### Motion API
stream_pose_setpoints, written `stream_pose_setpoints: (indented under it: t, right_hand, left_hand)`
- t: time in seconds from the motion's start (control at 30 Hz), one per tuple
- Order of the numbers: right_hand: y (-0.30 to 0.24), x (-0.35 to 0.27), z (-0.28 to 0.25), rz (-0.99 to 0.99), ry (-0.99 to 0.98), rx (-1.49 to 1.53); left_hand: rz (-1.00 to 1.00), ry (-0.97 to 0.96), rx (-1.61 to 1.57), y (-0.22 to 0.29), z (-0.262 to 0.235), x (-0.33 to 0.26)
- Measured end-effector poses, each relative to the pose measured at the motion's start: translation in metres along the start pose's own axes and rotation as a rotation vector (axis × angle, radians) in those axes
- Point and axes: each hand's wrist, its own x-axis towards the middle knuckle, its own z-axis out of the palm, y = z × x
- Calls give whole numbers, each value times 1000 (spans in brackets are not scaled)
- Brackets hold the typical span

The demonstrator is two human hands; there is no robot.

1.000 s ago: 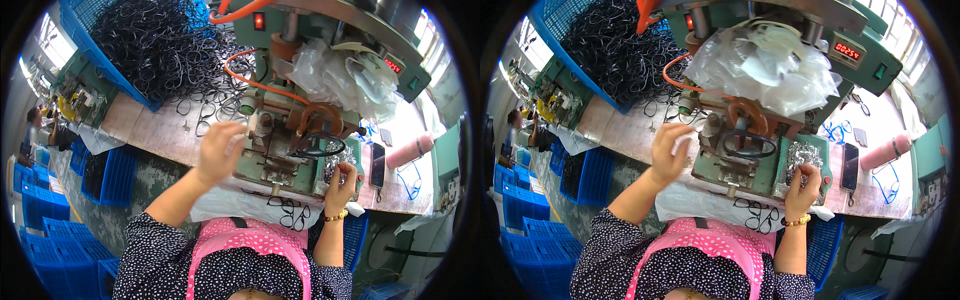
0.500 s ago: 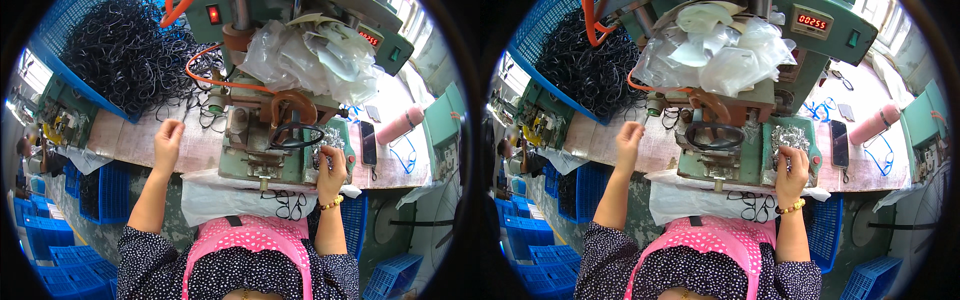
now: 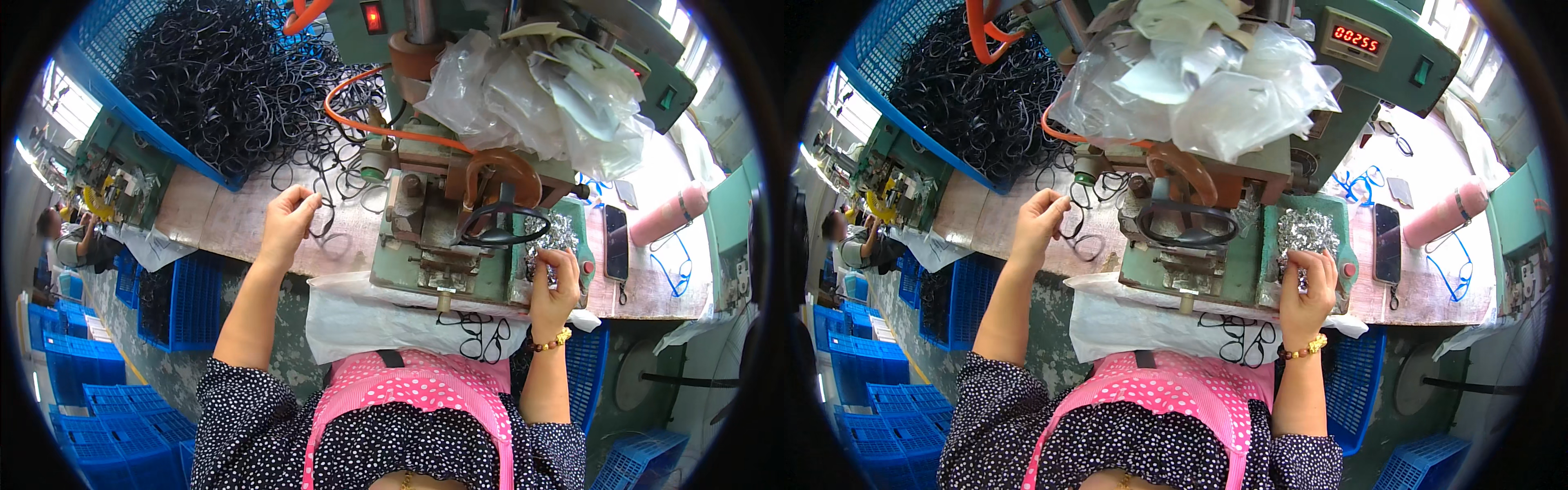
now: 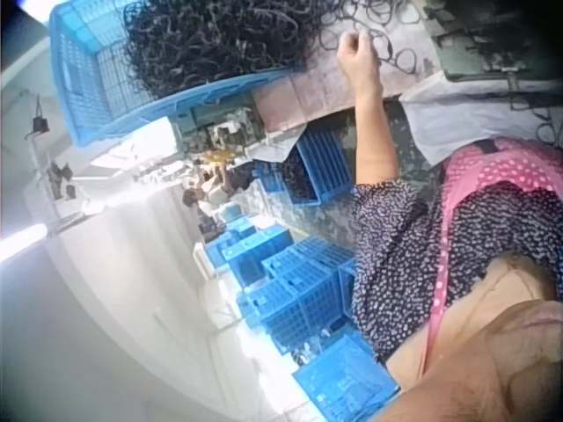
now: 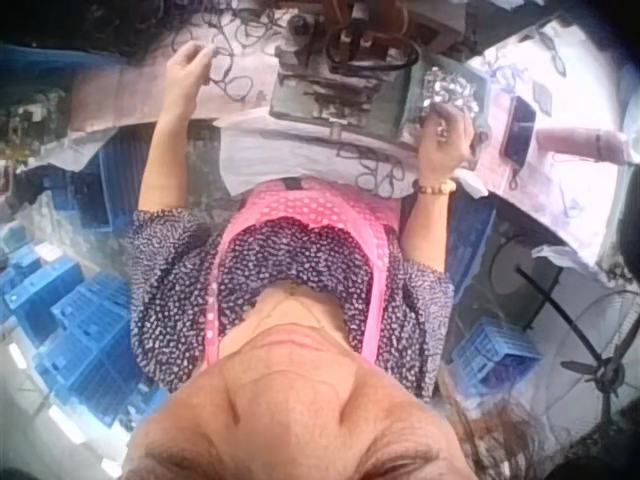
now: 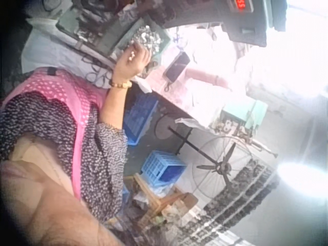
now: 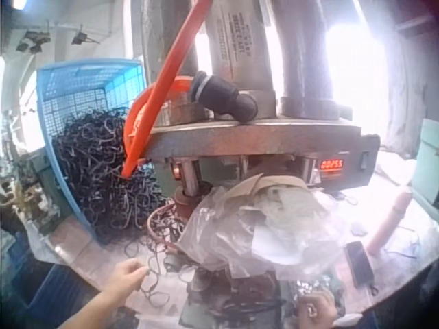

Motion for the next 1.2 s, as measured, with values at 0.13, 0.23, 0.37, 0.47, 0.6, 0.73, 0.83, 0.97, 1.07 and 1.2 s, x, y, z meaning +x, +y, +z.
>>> stream_pose_setpoints:
  t: [0.13, 0.23, 0.37, 0.47, 0.6, 0.73, 0.83, 0.97, 1.07, 1.2]
  right_hand:
    - [-4, 3, -4, 52, 15, 66]
    - [-16, 11, -6, 104, 14, 191]
    - [-46, 23, -3, 146, -42, 425]
    - [-71, 30, 2, 180, -55, 642]
    - [-92, 36, 5, 186, -67, 729]
    - [-103, 34, 13, 186, -118, 710]
    - [-108, 32, 22, 167, -148, 698]
    - [-112, 34, 38, 216, -123, 828]
    - [-116, 36, 42, 273, -144, 899]
    - [-119, 38, 42, 330, -176, 984]
  left_hand:
    - [26, 74, -121, -38, 19, -13]
    - [91, 153, -87, -57, 29, -33]
    - [-93, 174, -328, -56, 38, -57]
    - [-39, 209, -455, -53, 57, -52]
    - [-147, 137, -606, -59, 78, -31]
    - [-73, 275, -379, -39, 83, -29]
    - [191, 235, -336, 12, 73, -55]
    - [509, -50, -349, 92, 67, -83]
    - [436, 29, -361, 121, 82, -73]
    - [522, -39, -376, 127, 86, -55]
